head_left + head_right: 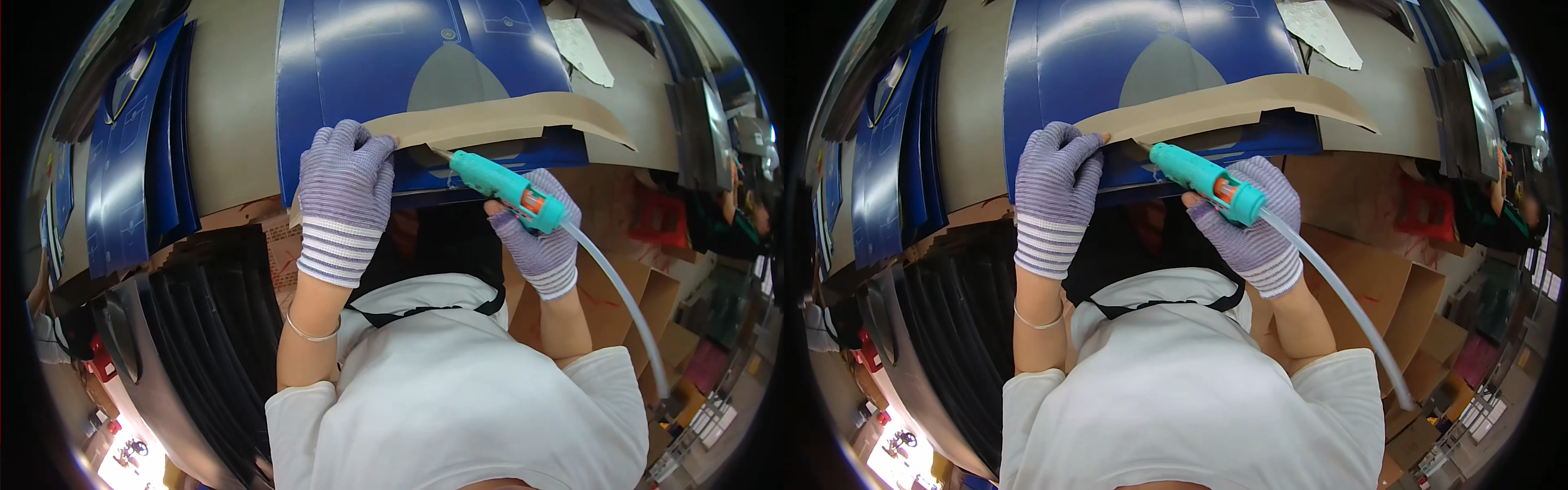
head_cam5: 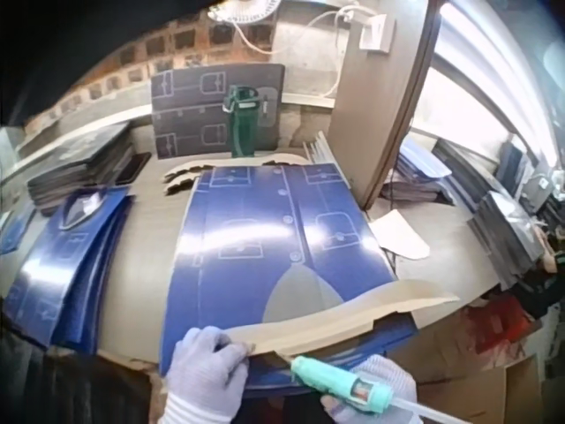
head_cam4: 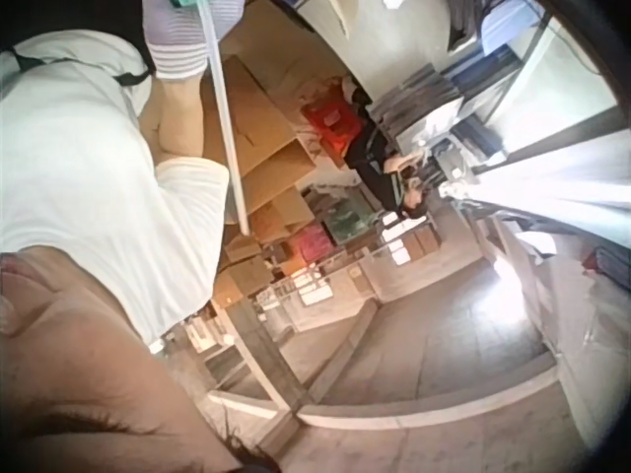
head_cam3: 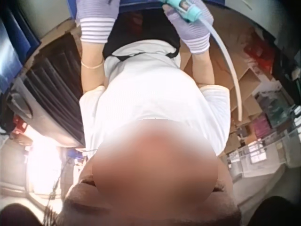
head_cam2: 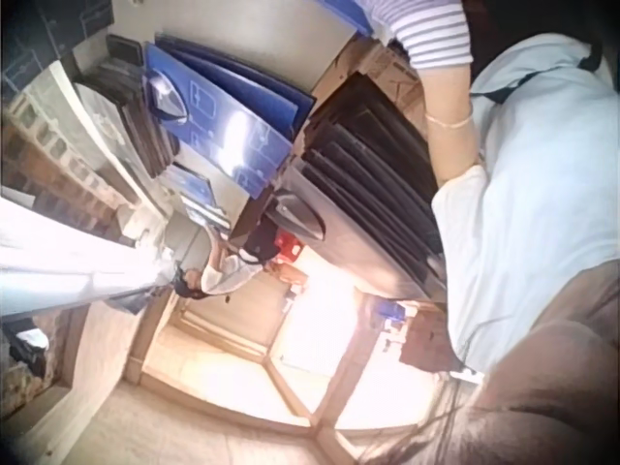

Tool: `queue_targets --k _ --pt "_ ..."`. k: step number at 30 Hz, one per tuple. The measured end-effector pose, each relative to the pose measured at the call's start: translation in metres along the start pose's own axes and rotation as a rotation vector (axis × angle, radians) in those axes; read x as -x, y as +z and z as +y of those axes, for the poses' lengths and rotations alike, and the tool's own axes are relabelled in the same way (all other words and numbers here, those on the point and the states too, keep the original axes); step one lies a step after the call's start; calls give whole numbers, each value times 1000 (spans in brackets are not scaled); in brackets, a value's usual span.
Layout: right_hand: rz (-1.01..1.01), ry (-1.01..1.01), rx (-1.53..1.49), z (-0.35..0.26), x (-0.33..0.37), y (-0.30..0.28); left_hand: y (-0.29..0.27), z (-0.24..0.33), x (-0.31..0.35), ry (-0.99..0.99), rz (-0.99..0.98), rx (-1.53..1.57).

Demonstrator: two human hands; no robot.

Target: The person assembles blue cardboard pieces by applying hot glue to edges and attaching yellow trim. They repeatedly pick up cardboard components, apply adhesive with a glue gun, and press the parts together to form a structured shape.

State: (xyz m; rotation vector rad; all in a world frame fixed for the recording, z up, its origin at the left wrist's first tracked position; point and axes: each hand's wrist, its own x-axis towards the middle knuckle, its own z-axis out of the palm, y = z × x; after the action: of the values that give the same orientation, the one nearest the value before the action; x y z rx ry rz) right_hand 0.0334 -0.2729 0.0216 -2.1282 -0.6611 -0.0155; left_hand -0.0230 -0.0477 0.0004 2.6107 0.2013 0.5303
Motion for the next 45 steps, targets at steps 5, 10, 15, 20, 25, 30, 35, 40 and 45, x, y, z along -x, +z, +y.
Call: queue_targets --k 5,10,15,20,25,30,35,40,45 --pt "53 -36 50 9 5 -6 0 0 1 -8 -21 7" --pt "87 207 -78 11 14 -25 0 0 0 -6 -22 14" --pt "24 -27 90 -8 3 -3 0 0 -1 14 12 21" --pt "89 5 179 4 8 -10 -3 3 -2 4 -4 16" --pt "156 223 -6 12 16 -28 -4 1 -2 -1 -24 15" --pt "44 -13 82 -1 7 -11 -3 3 -3 -1 -33 11" --pt "119 33 144 4 8 -12 -5 4 -4 -8 -48 17" --pt "212 267 27 23 20 -39 -7 4 -5 -17 -57 39" --pt "174 164 13 14 15 -34 -5 3 -4 -22 -60 51"
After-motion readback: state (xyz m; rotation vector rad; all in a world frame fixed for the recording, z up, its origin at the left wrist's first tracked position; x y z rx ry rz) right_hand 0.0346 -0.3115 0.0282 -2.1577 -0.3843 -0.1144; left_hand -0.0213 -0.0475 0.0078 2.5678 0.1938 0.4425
